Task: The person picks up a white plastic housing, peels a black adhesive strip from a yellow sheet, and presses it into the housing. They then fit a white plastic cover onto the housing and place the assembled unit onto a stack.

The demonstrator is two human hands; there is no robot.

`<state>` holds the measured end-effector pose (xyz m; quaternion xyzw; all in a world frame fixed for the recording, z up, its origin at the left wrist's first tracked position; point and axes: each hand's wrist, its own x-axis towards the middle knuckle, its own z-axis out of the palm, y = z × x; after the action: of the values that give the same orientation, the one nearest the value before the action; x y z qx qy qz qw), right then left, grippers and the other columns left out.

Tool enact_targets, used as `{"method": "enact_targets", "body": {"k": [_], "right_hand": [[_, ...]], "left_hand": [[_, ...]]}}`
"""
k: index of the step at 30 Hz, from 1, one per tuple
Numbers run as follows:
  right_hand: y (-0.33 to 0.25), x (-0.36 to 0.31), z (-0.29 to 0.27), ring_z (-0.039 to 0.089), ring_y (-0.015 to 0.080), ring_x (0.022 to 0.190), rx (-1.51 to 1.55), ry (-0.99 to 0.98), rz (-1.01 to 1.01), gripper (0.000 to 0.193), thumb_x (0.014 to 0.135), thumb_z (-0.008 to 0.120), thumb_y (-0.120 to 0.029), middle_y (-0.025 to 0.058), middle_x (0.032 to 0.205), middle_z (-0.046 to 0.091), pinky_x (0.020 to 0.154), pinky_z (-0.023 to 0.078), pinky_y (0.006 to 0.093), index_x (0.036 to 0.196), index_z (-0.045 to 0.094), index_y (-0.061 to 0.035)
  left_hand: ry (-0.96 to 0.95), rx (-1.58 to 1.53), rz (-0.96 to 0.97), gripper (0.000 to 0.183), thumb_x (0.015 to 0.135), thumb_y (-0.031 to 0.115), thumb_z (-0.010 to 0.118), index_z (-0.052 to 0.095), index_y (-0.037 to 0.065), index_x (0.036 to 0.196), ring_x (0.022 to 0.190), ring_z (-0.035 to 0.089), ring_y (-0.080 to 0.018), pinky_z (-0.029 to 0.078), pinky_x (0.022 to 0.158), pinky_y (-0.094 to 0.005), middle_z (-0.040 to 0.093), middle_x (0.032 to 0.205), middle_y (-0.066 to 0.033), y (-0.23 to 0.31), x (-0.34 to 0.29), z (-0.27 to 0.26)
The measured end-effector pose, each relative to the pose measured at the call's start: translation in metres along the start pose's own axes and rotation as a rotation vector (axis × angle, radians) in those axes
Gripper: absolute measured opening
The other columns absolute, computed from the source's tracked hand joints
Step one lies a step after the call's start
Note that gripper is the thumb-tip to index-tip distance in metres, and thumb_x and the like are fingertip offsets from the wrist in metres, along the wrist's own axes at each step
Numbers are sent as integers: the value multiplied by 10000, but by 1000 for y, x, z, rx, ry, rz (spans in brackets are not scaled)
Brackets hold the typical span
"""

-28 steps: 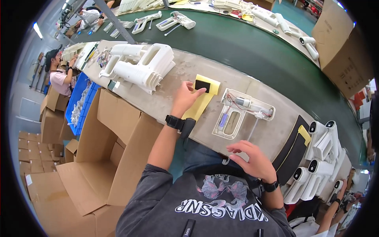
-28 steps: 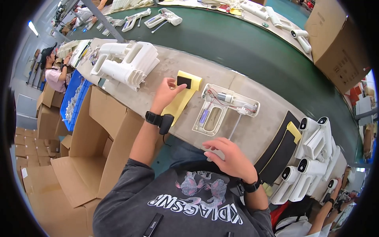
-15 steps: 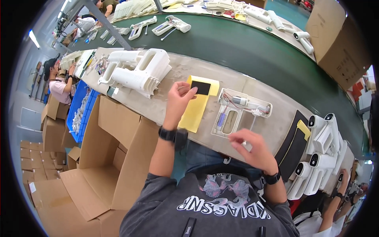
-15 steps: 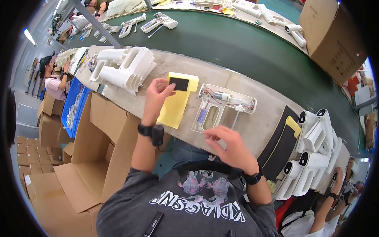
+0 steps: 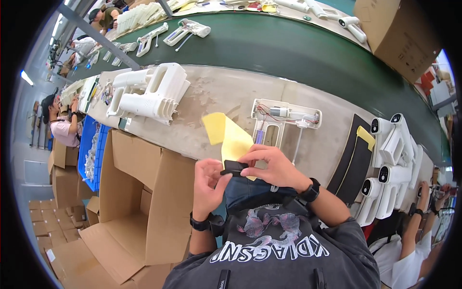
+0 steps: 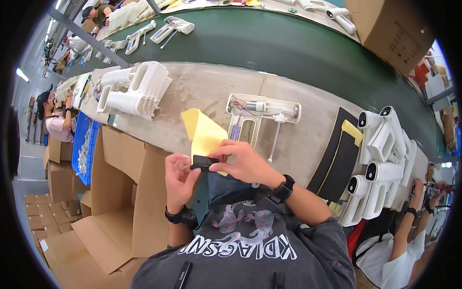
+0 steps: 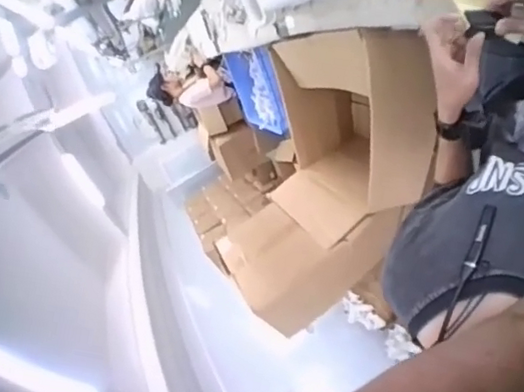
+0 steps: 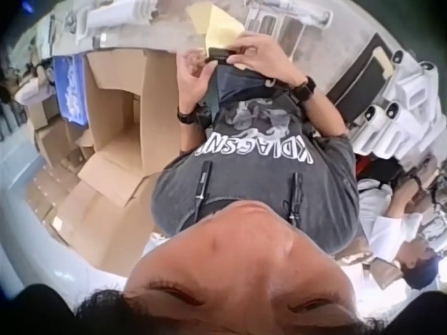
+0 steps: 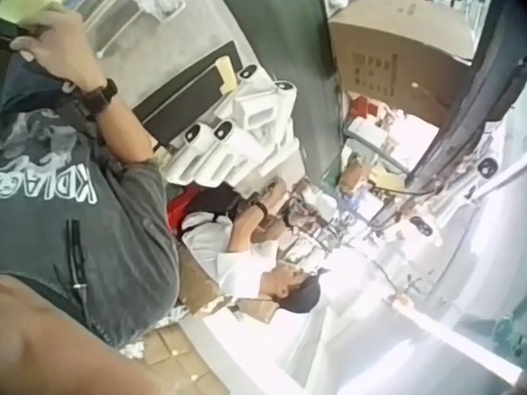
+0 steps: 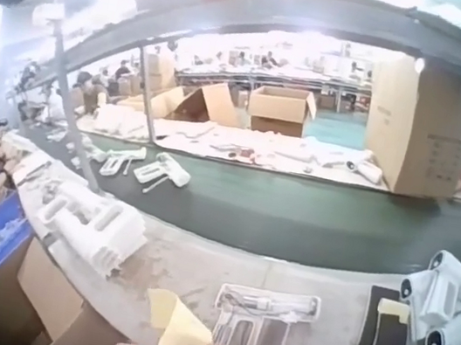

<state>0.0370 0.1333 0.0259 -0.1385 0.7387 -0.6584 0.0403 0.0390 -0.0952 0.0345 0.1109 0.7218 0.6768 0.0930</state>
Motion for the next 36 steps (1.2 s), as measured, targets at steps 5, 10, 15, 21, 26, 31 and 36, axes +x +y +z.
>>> {"method": "enact_targets", "body": {"k": [5,10,15,21,26,31,36], "right_hand": [[26,13,-39,649,148,870,105,236,30,258,852,791,-80,69,924,669,799,521,303,1101,740,-39],[49,34,-104,629,255,967,-760,420,-95,259,814,779,-72,88,957,671,865,503,364,1067,739,-39],[59,40,-110,604,286,977,-801,323,-122,276,808,781,-80,91,960,669,886,492,384,1076,735,-36],[41,30,-141,597,162,803,-639,545,-69,332,867,776,-117,62,969,680,768,505,294,1180,698,-41],[34,7,-149,564,71,769,-417,644,26,334,886,780,-133,29,955,656,730,495,234,1188,689,-26],[32,-8,-143,579,82,783,-345,669,-8,319,860,785,-64,41,974,656,755,502,242,1166,701,-36],[42,-4,-132,622,189,812,-483,583,-27,316,831,755,-14,83,1014,652,771,521,314,1143,703,-18]], "left_hand": [[-7,-72,28,388,952,-52,615,407,42,1266,1004,628,-144,492,861,-247,573,1086,-63,-6,4,-13],[205,13,5,390,976,8,627,428,21,1311,980,607,-103,482,857,-235,594,1060,-45,-2,16,-24],[245,-101,14,397,993,25,626,412,7,1327,891,622,-99,522,789,-225,613,1006,-48,-7,20,-9],[285,-131,-20,385,1002,41,617,421,-5,1330,880,633,-115,526,826,-246,633,1026,-69,-22,28,-6],[321,-104,-61,378,1015,65,604,418,-5,1336,860,653,-139,518,823,-270,640,1000,-72,-26,47,-6],[283,-66,-79,383,1013,74,611,422,4,1339,849,659,-140,504,833,-266,640,998,-66,-27,59,-2],[281,-23,-108,396,1011,79,617,427,9,1351,850,663,-141,499,840,-270,643,983,-62,-28,62,7]]}}
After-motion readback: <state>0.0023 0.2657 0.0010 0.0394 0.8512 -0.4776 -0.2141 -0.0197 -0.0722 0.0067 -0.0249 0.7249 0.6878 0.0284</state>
